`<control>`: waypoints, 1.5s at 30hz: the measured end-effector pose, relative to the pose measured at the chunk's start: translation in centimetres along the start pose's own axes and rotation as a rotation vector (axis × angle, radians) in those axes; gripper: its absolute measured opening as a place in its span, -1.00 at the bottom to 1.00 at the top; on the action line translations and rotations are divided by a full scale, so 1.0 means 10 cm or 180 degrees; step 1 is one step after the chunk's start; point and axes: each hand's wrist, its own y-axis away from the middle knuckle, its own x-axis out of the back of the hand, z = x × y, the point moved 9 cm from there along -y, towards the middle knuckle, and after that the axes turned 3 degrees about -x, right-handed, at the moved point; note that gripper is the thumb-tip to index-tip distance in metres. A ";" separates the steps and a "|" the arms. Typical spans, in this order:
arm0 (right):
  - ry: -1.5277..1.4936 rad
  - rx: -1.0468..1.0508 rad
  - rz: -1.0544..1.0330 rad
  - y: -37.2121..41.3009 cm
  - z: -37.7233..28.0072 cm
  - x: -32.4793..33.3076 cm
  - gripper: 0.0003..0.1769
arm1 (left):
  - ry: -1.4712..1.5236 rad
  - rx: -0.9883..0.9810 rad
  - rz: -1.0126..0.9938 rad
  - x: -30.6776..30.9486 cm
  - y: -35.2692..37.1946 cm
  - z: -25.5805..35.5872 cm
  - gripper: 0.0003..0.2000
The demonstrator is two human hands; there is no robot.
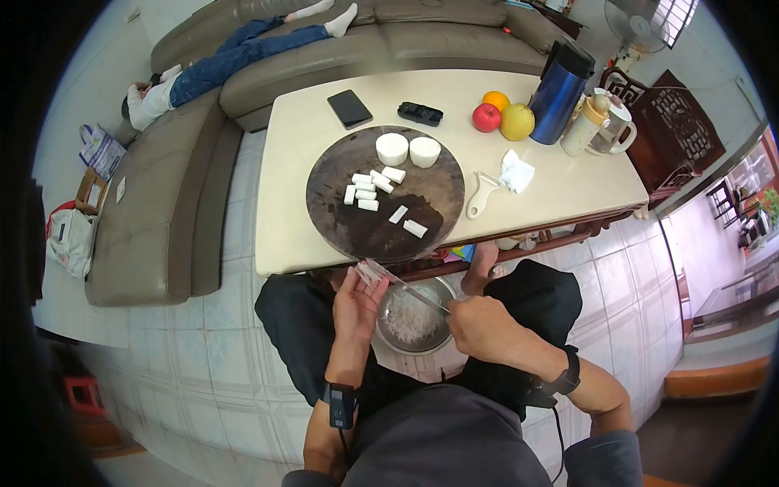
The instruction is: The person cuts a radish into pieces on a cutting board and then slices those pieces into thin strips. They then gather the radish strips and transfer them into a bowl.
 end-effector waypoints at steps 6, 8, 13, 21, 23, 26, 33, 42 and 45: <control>-0.1771 -0.0665 -0.0456 0.20 0.36 -0.21 -0.75 | -0.0351 -0.0030 -0.0097 0.07 0.10 -0.04 -0.80; -0.2666 -0.1081 -0.0680 0.33 0.44 -0.27 -0.73 | -0.0526 0.0031 -0.0026 0.16 0.12 -0.10 -0.81; -0.2824 -0.1139 -0.0670 0.53 0.74 -0.34 -0.71 | -0.0926 0.0311 -0.0076 0.26 0.14 -0.32 -0.79; -0.3402 -0.1310 -0.0583 0.68 1.07 -0.48 -0.74 | -0.2632 0.0397 -0.0134 0.87 -0.15 -0.80 -0.73; -0.3487 -0.1255 -0.0525 0.70 1.14 -0.53 -0.75 | -0.2825 0.0350 -0.0256 0.93 -0.20 -0.84 -0.73; -0.3645 -0.1244 -0.0466 0.71 1.19 -0.55 -0.76 | -0.2962 -0.0030 -0.0388 0.78 -0.19 -0.76 -0.77; -0.4120 -0.1145 -0.0551 0.65 1.24 -0.63 -0.77 | -0.3634 -0.0627 -0.0509 0.09 0.06 -0.44 -0.82; -0.4232 -0.1066 -0.0496 0.57 1.20 -0.64 -0.73 | -0.5268 -0.3556 -0.1577 -1.60 0.42 0.07 -0.69; -0.4306 -0.1054 -0.0469 0.57 1.20 -0.64 -0.74 | -0.5671 -0.3681 -0.1422 -1.66 0.26 0.00 -0.68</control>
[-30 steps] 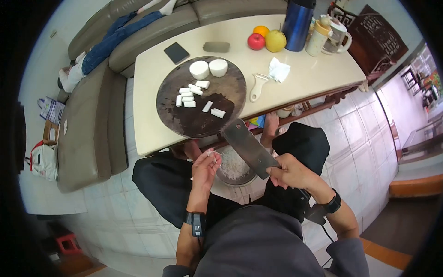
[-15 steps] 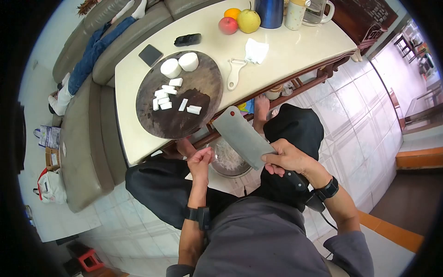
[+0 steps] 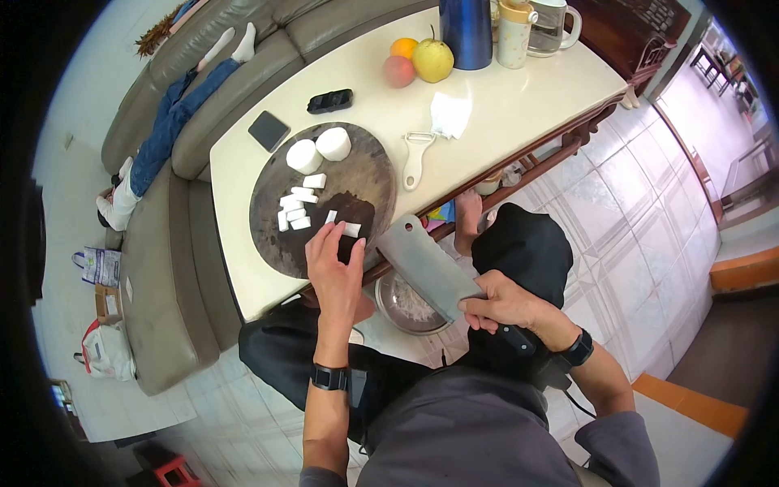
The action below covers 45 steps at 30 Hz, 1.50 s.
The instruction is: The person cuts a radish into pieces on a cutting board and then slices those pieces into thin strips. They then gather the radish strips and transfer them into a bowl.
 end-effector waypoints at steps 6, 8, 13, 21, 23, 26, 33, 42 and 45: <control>0.0040 0.0002 0.0052 0.03 0.03 0.04 -0.74 | 0.0013 0.0087 -0.0078 -0.13 -0.07 -0.14 -0.66; 0.0033 0.0012 0.0038 0.04 0.02 0.04 -0.73 | 0.0140 0.0147 0.0042 -0.06 -0.07 -0.16 -0.67; 0.0074 0.0004 0.0010 0.04 0.02 0.04 -0.71 | 0.0055 0.0303 0.0166 0.21 0.05 -0.26 -0.71; 0.0291 -0.0096 0.0015 0.01 0.02 0.00 -0.70 | -0.0417 -0.0039 -0.0092 0.22 0.26 -0.30 -0.74; 0.0292 -0.0063 0.0014 0.00 0.01 0.00 -0.70 | -0.0510 -0.0188 -0.0119 0.21 0.29 -0.25 -0.76; 0.0266 0.0015 0.0014 0.01 -0.02 -0.01 -0.71 | -0.0478 -0.0166 -0.0139 0.23 0.30 -0.21 -0.77; 0.0162 0.0030 0.0035 0.03 0.03 0.05 -0.75 | -0.0151 -0.0305 -0.0212 0.11 -0.03 -0.06 -0.69; 0.0220 0.0058 0.0122 0.07 0.03 0.09 -0.72 | -0.0478 -0.0293 -0.0713 -0.18 -0.22 -0.06 -0.81; 0.0248 0.0001 0.0140 0.08 0.04 0.11 -0.70 | -0.0439 -0.0221 -0.0746 -0.08 -0.20 -0.06 -0.85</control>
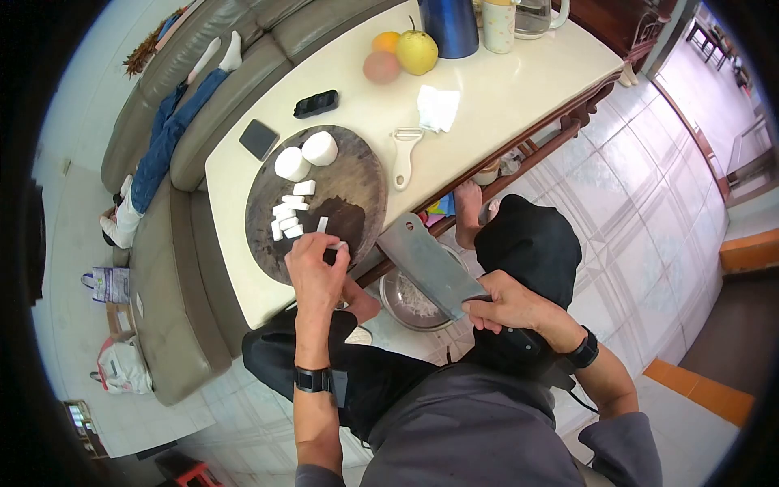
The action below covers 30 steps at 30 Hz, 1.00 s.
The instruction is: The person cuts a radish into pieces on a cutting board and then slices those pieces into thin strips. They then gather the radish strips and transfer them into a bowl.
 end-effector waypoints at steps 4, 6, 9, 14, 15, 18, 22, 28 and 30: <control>0.0042 0.0039 -0.0050 0.00 0.00 0.00 -0.72 | 0.0081 0.0034 0.0024 0.10 0.08 -0.05 -0.87; 0.0055 -0.0015 -0.0033 0.01 -0.02 -0.01 -0.72 | 0.0092 0.0061 0.0029 0.12 0.13 -0.05 -0.87; 0.0110 0.0024 -0.0061 0.00 0.01 -0.02 -0.71 | 0.0188 0.0169 0.0159 0.14 0.21 -0.11 -0.86; 0.0109 -0.0022 -0.0086 -0.01 0.03 -0.04 -0.71 | 0.0538 0.0430 0.0441 0.18 0.29 -0.21 -0.81; 0.0118 -0.0020 -0.0085 -0.01 0.02 -0.04 -0.71 | 0.0535 0.0436 0.0442 0.19 0.30 -0.22 -0.81; 0.0150 -0.0066 -0.0088 -0.02 0.06 -0.04 -0.71 | 0.0582 0.0456 0.0414 0.15 0.33 -0.26 -0.79; 0.0186 -0.0078 -0.0124 -0.04 0.06 -0.05 -0.72 | 0.0563 0.0475 0.0547 0.16 0.38 -0.26 -0.74; 0.0233 -0.0125 -0.0162 -0.04 0.07 -0.06 -0.71 | 0.0347 0.0647 0.0877 0.23 0.47 -0.25 -0.69; 0.0197 -0.0084 -0.0164 -0.04 0.05 -0.06 -0.71 | 0.0480 0.0693 0.0800 0.20 0.48 -0.30 -0.69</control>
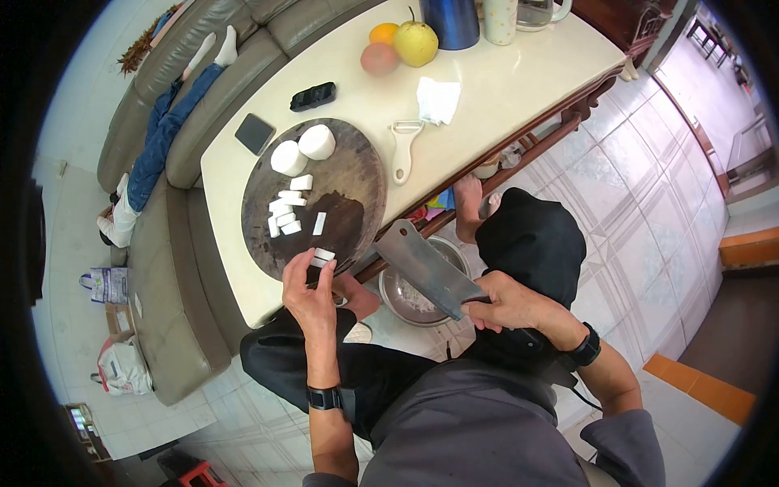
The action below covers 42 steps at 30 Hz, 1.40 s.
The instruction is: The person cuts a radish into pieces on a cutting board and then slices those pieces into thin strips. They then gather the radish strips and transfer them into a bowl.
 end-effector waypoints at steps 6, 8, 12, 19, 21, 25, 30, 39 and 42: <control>0.0004 0.0005 0.0019 0.00 0.00 0.00 -0.71 | 0.0079 -0.0210 -0.0200 -0.04 -0.04 0.00 -0.72; -0.0011 -0.0028 0.0021 0.01 0.00 0.00 -0.71 | 0.0018 -0.0197 -0.0344 -0.07 -0.04 0.00 -0.72; -0.0005 0.0006 -0.0002 0.01 0.00 0.01 -0.71 | -0.0074 -0.0163 -0.0394 -0.05 -0.07 0.07 -0.72; -0.0022 0.0025 0.0044 0.02 0.00 0.02 -0.70 | -0.0229 -0.0389 -0.0312 -0.15 -0.43 0.12 -0.75; -0.0017 -0.0020 0.0034 0.03 0.00 0.03 -0.70 | -0.0435 -0.0597 -0.0746 -0.35 -0.52 0.09 -0.77; -0.0008 -0.0031 0.0024 0.05 0.05 0.04 -0.70 | -0.0040 -0.0543 -0.1134 -0.43 -0.63 0.09 -0.74; -0.0016 0.0017 0.0039 0.05 0.04 0.04 -0.71 | 0.0445 -0.0631 -0.1637 -0.40 -0.62 0.16 -0.75; -0.0006 0.0008 0.0068 0.05 0.04 0.03 -0.73 | 0.0825 -0.0696 -0.1953 -0.39 -0.53 0.15 -0.73; 0.0024 -0.0066 0.0069 0.05 0.07 0.03 -0.73 | 0.0811 -0.0783 -0.1956 -0.39 -0.54 0.16 -0.71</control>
